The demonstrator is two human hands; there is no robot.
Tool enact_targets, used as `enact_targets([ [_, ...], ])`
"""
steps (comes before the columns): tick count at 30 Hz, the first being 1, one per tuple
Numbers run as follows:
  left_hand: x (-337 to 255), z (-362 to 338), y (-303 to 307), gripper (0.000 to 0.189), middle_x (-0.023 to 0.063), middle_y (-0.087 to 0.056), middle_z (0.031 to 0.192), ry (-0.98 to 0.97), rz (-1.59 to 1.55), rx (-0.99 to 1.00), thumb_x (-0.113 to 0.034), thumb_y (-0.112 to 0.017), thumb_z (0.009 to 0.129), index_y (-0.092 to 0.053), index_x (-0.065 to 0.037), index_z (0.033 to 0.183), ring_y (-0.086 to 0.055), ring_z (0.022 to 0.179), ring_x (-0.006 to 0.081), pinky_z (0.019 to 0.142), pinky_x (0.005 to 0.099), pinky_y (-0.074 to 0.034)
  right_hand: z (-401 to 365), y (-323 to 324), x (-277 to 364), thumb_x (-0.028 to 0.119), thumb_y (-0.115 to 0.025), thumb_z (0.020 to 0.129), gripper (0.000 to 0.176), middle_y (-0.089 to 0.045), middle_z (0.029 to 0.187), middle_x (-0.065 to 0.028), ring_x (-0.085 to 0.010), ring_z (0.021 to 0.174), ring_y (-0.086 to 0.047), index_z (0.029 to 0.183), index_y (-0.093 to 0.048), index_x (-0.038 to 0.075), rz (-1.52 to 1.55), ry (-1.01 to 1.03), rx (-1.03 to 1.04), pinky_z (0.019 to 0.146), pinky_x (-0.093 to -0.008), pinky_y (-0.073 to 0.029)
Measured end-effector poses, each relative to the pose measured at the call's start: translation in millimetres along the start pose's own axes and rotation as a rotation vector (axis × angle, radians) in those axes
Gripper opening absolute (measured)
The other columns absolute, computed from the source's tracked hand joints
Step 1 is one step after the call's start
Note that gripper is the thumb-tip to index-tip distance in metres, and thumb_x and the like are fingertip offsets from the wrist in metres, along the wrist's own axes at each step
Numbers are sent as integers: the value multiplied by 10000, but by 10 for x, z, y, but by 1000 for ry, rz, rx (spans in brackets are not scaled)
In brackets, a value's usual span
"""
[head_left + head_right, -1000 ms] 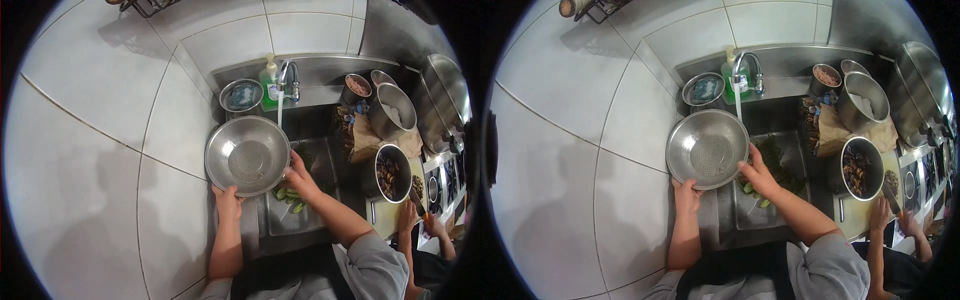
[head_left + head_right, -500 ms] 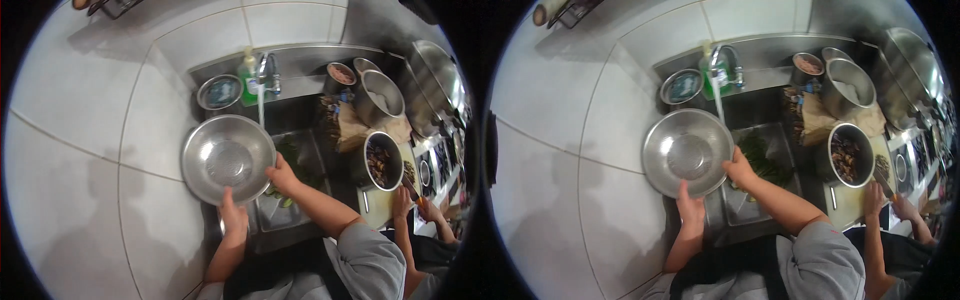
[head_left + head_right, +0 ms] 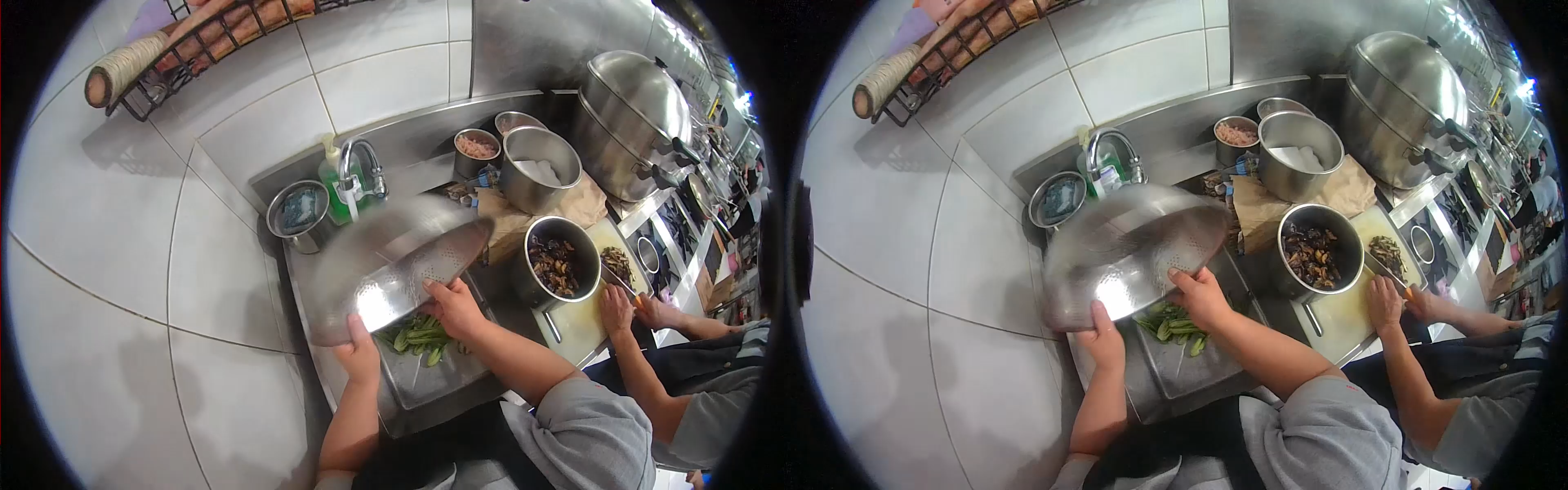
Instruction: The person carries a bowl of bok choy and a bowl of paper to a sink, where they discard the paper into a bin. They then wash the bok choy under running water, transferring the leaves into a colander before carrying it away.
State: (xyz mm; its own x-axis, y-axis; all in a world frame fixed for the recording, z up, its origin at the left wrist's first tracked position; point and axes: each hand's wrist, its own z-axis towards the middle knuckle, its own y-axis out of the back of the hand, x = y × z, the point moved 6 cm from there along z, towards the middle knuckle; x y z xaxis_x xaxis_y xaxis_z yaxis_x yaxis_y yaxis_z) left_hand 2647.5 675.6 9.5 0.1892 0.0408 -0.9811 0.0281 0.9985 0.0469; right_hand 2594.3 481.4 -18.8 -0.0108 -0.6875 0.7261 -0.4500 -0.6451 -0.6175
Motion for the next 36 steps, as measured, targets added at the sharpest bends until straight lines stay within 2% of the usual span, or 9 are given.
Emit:
enact_targets([
  [4, 345, -39, -142, 310, 130, -535, 1231, -55, -245, 149, -56, -555, 870, -558, 18, 1171, -537, 1093, 217, 954, 287, -396, 393, 731, -586, 236, -537, 891, 219, -603, 977, -33, -173, 889, -577, 1019, -552, 59, 218, -123, 13, 811, -364, -474],
  [6, 328, -193, -123, 287, 143, -554, 1210, -576, -35, 252, -52, -582, 858, -589, -8, 1141, -546, 1094, 240, 970, 312, -401, 175, 1034, -692, 234, -513, 900, 217, -610, 951, -46, -177, 856, -588, 1019, -571, 62, 207, -79, 30, 778, -354, -490],
  [7, 283, -260, -134, 287, 143, -554, 1210, -583, -37, 255, -52, -582, 858, -589, -8, 1141, -546, 1094, 240, 970, 312, -401, 41, 1092, -705, 232, -502, 905, 219, -613, 938, -52, -179, 839, -594, 1018, -581, 63, 198, -62, 41, 761, -349, -498],
  [10, 565, -123, -44, 306, 152, -575, 1171, 86, -585, 136, -45, -606, 838, -584, -4, 1141, -556, 1076, 236, 941, 319, -428, -45, 834, -440, 219, -477, 913, 236, -631, 888, -67, -197, 774, -615, 1024, -588, 43, 308, 105, -81, 706, -350, -519],
  [12, 347, -81, 86, 314, 135, -591, 1134, -334, -169, 43, -85, -610, 847, -571, 15, 1142, -566, 1047, 217, 917, 298, -429, -59, 906, -254, 156, -512, 890, 251, -621, 1002, -70, -174, 856, -606, 1084, -572, 10, 104, 272, -213, 755, -333, -495],
  [15, 62, 35, 153, 347, 120, -583, 1140, -221, -12, 70, -102, -579, 872, -526, 24, 1190, -560, 1048, 208, 919, 290, -417, -108, 747, 94, 139, -541, 875, 242, -608, 1009, -61, -157, 843, -593, 1068, -569, -4, -630, 573, -162, 721, -331, -498],
  [19, -102, 111, 205, 361, 110, -573, 1145, 31, -3, 115, -90, -526, 899, -479, 19, 1240, -558, 1028, 196, 916, 287, -413, -148, 549, 48, 220, -568, 870, 284, -593, 941, -75, -173, 774, -589, 1051, -558, 1, -410, 222, -156, 576, -322, -533],
  [21, -384, 45, 180, 369, 107, -571, 1127, -305, -204, 193, -84, -497, 916, -447, 11, 1269, -558, 995, 166, 862, 284, -455, -71, 514, -72, 229, -558, 874, 301, -588, 946, -81, -180, 771, -591, 1066, -541, -3, -252, 178, -112, 573, -320, -534],
  [36, 392, -331, -380, 332, 92, -628, 1027, 162, 300, 868, -154, -539, 890, -541, -112, 1219, -589, 845, 162, 801, 288, -471, 1765, 152, 983, 119, -432, 875, 301, -552, 974, -163, -258, 734, -599, 1130, -416, -40, 243, 317, -184, 574, -325, -554],
])
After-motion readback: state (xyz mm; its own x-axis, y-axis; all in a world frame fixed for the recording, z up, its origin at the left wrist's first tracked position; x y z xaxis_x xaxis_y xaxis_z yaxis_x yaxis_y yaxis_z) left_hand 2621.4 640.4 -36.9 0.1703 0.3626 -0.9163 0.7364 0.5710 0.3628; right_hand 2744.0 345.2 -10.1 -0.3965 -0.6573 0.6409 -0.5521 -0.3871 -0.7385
